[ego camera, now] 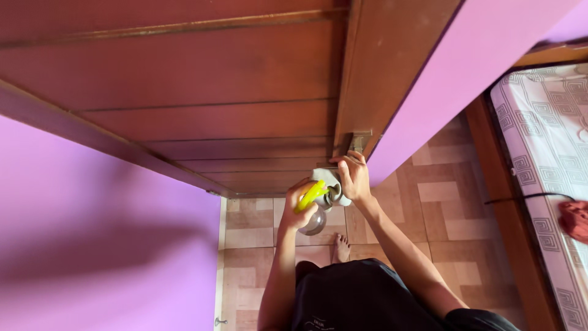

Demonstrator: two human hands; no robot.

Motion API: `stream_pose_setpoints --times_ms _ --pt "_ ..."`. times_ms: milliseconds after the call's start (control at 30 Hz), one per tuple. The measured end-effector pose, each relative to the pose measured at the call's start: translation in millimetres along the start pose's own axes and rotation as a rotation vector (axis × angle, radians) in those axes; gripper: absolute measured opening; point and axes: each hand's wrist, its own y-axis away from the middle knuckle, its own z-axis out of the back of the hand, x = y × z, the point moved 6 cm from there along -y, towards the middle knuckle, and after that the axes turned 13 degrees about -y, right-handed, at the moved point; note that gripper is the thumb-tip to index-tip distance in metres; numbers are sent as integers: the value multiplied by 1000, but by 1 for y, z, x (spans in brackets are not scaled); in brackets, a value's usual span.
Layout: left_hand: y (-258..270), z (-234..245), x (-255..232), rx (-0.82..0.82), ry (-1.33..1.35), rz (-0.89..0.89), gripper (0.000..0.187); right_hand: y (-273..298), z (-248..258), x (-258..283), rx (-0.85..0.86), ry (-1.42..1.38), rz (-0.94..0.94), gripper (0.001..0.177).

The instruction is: The person cleans a wooden door by wiping its surface and edges with a cloth while holding a spray bottle.

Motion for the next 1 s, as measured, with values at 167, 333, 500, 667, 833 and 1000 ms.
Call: stream_pose_setpoints --times_ms 167,333,500,667,833,1000 --pt "-17 15 12 2 24 -35 47 -20 -14 1 86 5 -124 31" --pt "-26 44 19 33 -24 -70 47 -27 -39 1 186 -452 -287 35" --pt "-35 91 16 164 -79 -148 50 -35 -77 0 492 -580 -485 46" --pt "-45 150 31 321 33 -107 51 -57 -110 1 692 -535 -549 46" --pt "-40 208 31 383 -136 -166 50 -73 -145 50 749 -347 -516 29" --pt "-35 259 46 365 -88 -118 47 -87 -182 80 594 -1 -570 42"
